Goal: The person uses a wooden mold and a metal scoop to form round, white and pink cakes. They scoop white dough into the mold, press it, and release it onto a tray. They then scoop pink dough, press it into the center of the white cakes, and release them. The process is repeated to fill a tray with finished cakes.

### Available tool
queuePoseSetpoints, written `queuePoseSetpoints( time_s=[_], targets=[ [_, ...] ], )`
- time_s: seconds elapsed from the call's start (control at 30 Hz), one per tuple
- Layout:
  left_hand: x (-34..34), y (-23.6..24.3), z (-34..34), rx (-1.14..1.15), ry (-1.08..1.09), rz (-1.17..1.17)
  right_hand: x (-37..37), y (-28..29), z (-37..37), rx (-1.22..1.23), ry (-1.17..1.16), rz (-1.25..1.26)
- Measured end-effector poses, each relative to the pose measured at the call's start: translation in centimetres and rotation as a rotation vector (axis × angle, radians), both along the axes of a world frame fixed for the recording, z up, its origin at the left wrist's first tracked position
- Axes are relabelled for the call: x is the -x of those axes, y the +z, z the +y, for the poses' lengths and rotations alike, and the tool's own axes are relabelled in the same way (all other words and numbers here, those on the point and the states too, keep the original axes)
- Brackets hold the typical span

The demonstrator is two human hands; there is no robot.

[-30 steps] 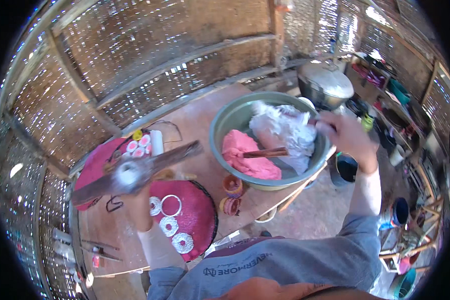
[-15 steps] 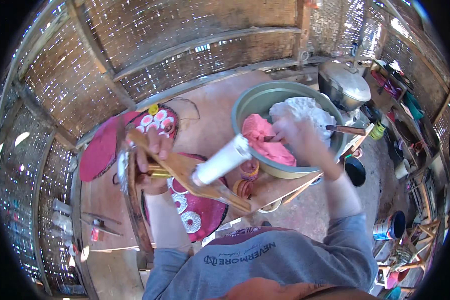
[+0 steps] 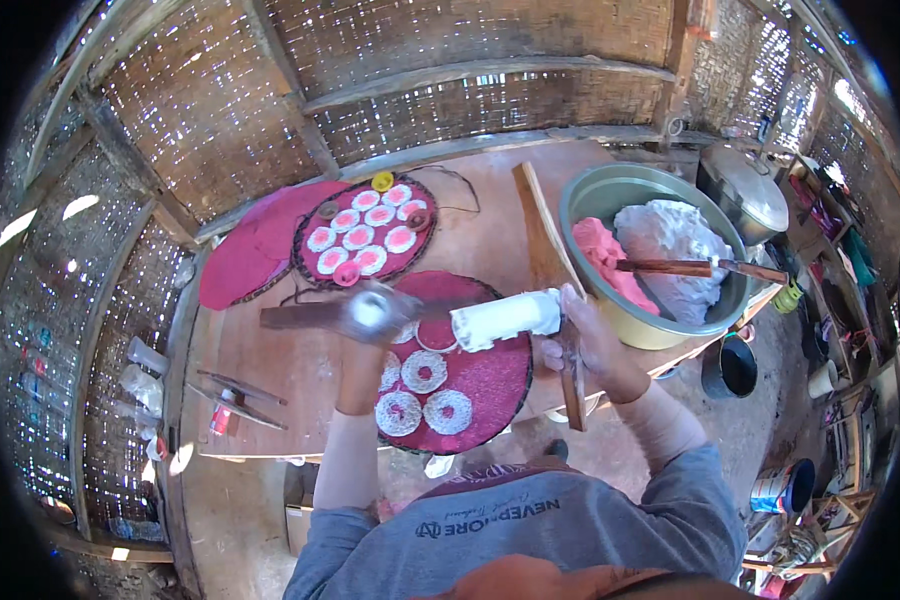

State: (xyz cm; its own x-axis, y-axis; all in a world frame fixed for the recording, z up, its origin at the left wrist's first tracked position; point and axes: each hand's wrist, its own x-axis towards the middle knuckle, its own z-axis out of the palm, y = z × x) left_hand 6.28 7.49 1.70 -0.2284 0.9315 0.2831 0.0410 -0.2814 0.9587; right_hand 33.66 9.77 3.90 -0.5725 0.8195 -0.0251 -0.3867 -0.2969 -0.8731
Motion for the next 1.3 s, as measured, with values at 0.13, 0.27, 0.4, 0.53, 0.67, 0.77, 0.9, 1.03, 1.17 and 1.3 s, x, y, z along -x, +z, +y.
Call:
queuePoseSetpoints(
  time_s=[0.13,0.27,0.4,0.53,0.67,0.77,0.9,1.03,1.17,1.3],
  targets=[
    [-0.7,-1.7,-2.4,-0.291,0.097,0.538,3.0,1.7,-0.2,-0.376,-0.146,-0.433],
    [-0.5,0.0,-3.6,-0.184,0.11,0.71,4.3,1.6,0.8,-0.932,-0.23,-0.53],
    [-0.2,0.8,-3.8,-0.161,0.058,0.834,4.9,4.2,0.4,-0.99,-0.097,-0.621],
    [-1.5,0.0,-3.8,-0.045,0.0,0.849,5.5,3.2,0.3,-0.896,0.067,-0.681],
    [-3.9,-3.6,-3.8,0.077,0.019,0.753,5.7,0.5,-0.1,-0.994,0.107,-0.721],
    [-4.8,-6.2,-4.1,0.296,-0.134,0.655,5.0,-2.0,0.0,-1.004,0.132,-0.728],
    [-4.3,-9.4,-0.8,0.151,-0.003,0.307,4.2,-3.3,4.5,-0.426,0.464,-0.614],
    [0.7,-3.1,4.3,0.506,-0.388,0.481,2.2,-2.6,9.3,0.141,0.753,-0.626],
    [7.4,-1.9,10.2,-0.141,-0.322,0.232,4.1,-0.7,11.2,-0.049,0.604,-0.48],
    [7.6,-0.8,12.8,-0.527,-0.746,-1.069,4.5,-1.7,14.5,0.035,0.825,-0.558]
  ],
)
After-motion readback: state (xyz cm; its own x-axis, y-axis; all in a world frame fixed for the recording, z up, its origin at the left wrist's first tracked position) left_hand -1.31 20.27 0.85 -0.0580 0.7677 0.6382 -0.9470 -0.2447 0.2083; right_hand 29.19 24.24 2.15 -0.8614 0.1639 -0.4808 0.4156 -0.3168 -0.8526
